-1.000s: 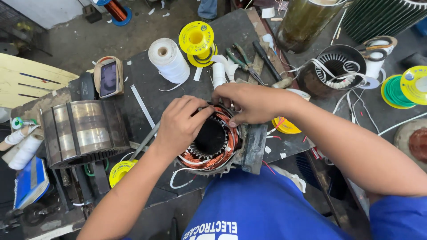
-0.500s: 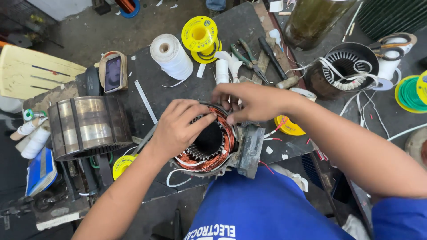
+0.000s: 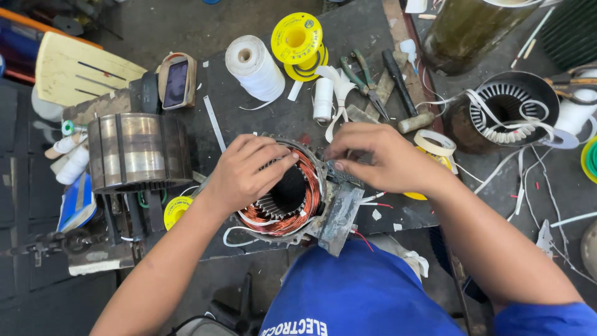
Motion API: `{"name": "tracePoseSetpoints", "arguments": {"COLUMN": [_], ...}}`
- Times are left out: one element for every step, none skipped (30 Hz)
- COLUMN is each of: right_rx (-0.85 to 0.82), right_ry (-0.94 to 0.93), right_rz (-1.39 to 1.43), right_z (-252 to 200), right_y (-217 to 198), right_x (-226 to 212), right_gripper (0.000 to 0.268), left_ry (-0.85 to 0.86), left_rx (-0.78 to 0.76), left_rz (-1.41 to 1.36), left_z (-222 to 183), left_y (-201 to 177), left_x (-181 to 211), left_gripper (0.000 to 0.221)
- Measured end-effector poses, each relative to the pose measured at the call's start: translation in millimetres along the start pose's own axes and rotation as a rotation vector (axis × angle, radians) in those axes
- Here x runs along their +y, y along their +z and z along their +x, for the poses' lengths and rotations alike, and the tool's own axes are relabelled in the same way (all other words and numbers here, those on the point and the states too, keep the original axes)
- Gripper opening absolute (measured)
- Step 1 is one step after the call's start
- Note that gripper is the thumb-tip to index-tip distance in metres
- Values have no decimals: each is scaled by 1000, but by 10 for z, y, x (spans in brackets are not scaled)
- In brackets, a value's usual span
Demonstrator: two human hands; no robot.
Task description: Repairing an electric motor stator by seating windings with a hammer and block and organizing wires
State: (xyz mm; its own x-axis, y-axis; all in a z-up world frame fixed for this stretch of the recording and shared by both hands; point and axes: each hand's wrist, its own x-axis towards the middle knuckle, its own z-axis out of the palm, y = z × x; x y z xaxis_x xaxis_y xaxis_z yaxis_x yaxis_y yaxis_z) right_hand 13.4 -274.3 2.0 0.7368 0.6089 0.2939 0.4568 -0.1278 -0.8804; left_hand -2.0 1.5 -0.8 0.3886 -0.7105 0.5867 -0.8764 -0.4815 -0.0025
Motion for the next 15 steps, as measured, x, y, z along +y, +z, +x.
{"name": "tracePoseSetpoints", "arguments": {"right_rx": [-9, 14, 36, 26, 23, 19, 6, 9, 10, -4, -39, -73, -88, -81, -75], "right_ry": [-8, 16, 44, 40, 49, 59, 46, 95, 149, 141, 180, 218, 212, 269, 329], "right_rz": [0, -9, -16, -15, -25, -35, -41, -59, -79, -85, -146, -208, -220, -200, -179], "right_z": [-22, -40, -59, -33, -8, 18, 66, 121, 168, 230, 287, 347, 354, 362, 357], "right_y": [7, 18, 33, 47, 64, 91, 135, 185, 241, 278, 312, 351, 366, 384, 420], "right_x": [8, 14, 14, 5, -4, -21, 13, 42, 66, 35, 4, -27, 8, 44, 83], "right_gripper": [10, 11, 13, 13, 13, 14, 14, 19, 25, 25, 31, 37, 37, 39, 41], "left_ry": [-6, -97, -189, -198, -345, -490, -496, -547, -601, -608, -611, -613, -619, -633, -649], "left_rx": [3, 7, 11, 14, 2, -8, 6, -29, -64, -49, -43, -36, -17, -13, -11], "left_rz": [10, -16, -47, -40, -210, -382, -369, -448, -533, -526, -560, -594, -590, -574, -559], "left_z": [-27, -59, -95, -76, -66, -65, -42, -25, -17, -29, -40, -54, -59, -68, -95], "left_y": [33, 60, 82, 72, 64, 45, 49, 44, 41, 55, 80, 103, 114, 125, 138], "left_x": [-30, -62, -91, -99, -101, -101, -128, -161, -186, -197, -208, -225, -208, -193, -165], "left_gripper": [15, 14, 14, 14, 11, 11, 11, 12, 15, 15, 16, 18, 18, 20, 21]}}
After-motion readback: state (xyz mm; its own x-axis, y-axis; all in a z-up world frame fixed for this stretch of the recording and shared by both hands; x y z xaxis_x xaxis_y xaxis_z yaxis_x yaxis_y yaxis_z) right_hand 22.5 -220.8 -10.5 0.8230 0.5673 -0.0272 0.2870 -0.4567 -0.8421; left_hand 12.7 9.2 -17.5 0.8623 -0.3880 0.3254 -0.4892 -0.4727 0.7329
